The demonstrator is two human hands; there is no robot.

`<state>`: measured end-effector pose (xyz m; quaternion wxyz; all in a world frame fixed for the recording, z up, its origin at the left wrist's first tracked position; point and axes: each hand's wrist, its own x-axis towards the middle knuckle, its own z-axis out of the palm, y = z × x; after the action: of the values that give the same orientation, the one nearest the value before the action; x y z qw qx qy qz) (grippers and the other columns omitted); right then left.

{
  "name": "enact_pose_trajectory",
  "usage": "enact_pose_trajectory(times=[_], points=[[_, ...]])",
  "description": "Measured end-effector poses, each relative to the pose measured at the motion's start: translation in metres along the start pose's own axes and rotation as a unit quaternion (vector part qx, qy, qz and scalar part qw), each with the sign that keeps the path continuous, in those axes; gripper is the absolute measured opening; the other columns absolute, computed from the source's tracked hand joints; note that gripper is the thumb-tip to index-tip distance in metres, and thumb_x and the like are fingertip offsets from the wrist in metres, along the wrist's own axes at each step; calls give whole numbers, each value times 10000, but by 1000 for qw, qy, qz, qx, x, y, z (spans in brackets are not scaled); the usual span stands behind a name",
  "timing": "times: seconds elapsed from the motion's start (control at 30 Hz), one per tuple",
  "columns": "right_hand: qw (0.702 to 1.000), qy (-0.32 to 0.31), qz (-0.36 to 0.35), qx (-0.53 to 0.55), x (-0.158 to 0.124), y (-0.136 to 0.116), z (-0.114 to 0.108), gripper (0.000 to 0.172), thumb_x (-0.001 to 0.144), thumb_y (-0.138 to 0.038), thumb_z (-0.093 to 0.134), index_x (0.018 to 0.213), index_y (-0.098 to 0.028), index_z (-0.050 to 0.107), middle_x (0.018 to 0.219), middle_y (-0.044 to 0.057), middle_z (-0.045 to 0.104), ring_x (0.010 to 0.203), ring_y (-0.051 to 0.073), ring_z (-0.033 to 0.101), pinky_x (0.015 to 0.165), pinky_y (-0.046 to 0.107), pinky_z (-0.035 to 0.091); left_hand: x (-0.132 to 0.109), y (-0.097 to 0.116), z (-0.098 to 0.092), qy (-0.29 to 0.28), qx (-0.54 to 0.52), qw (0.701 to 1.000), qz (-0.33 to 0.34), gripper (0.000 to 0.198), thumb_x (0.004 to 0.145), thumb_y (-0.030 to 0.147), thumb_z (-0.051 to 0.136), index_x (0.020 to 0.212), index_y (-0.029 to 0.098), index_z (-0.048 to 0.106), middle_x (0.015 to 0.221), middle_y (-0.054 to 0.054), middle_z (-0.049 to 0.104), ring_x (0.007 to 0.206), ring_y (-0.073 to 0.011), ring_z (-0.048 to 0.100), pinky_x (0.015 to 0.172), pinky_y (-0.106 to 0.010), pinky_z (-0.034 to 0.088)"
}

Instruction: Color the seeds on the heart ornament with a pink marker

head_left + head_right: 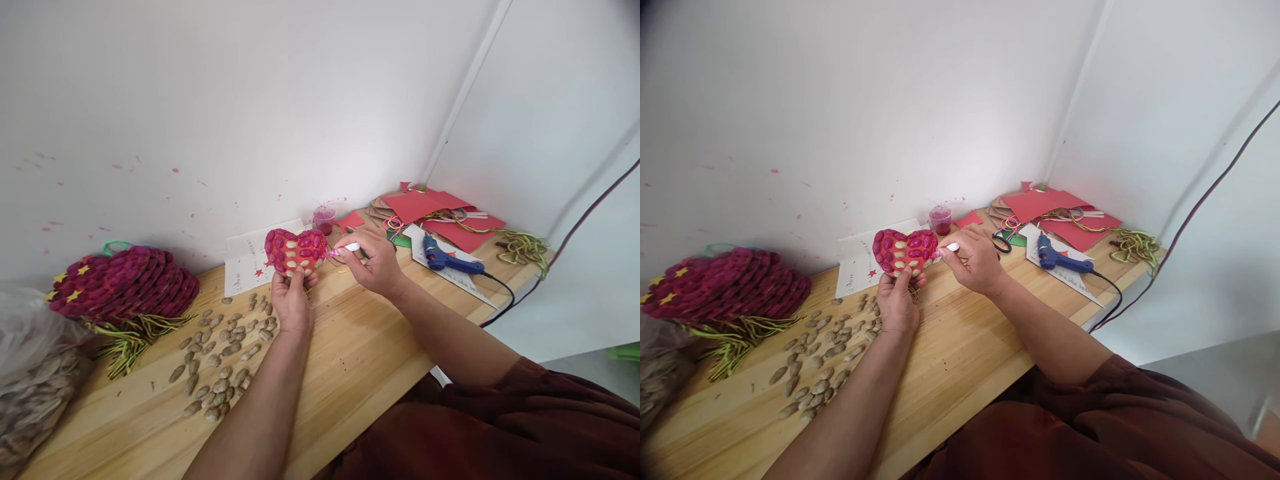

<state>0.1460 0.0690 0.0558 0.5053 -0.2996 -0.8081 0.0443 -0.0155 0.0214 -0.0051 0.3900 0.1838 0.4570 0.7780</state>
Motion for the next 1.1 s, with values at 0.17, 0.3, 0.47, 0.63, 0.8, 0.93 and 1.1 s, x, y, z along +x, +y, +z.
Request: enact_pose_trajectory(times=[0.17,0.3,0.47,0.63,0.8,0.93,1.1], points=[[1000,6,-16,-6,0,3,1,217,1032,-366,618,883,-250,725,815,30,782,802,224,660,841,414,452,-1,2,1,6,-14,1000,-11,498,586,431,908,905,202,602,723,13,694,607,-148,670,641,-278,541],[999,25,-27,-11,1,6,-2,165,1023,-316,637,901,-243,721,840,32,789,808,221,653,834,409,448,-1,4,2,12,-23,1000,-10,480,573,410,903,889,200,608,728,18,697,595,-142,671,626,-273,539],[999,24,-26,10,2,6,-2,127,1019,-274,650,925,-241,727,854,23,796,803,211,663,828,401,459,-1,5,3,15,-26,999,-17,475,556,403,900,872,201,608,715,18,696,589,-148,678,612,-271,537],[998,53,-30,-3,2,7,-3,125,1009,-264,659,910,-238,730,847,25,803,813,213,673,839,401,469,-1,5,3,21,-27,999,-28,492,550,409,905,879,198,608,708,14,702,574,-143,676,605,-260,534],[999,40,-7,31,3,6,-3,137,1014,-284,647,917,-244,734,857,29,808,819,210,690,829,396,502,-1,6,3,19,-29,999,-31,485,556,409,907,874,201,605,692,22,692,566,-142,677,601,-255,528],[998,52,-1,33,3,7,-3,134,1013,-289,647,922,-243,734,864,34,811,826,212,699,832,397,522,-2,8,3,25,-33,998,-37,481,531,396,893,872,194,620,701,20,699,554,-140,672,592,-259,530],[997,62,3,46,2,7,-3,130,1014,-291,649,927,-243,733,868,36,809,831,210,710,821,393,536,-2,7,3,23,-29,999,-35,450,557,397,873,855,203,597,679,22,689,558,-149,673,595,-264,528]])
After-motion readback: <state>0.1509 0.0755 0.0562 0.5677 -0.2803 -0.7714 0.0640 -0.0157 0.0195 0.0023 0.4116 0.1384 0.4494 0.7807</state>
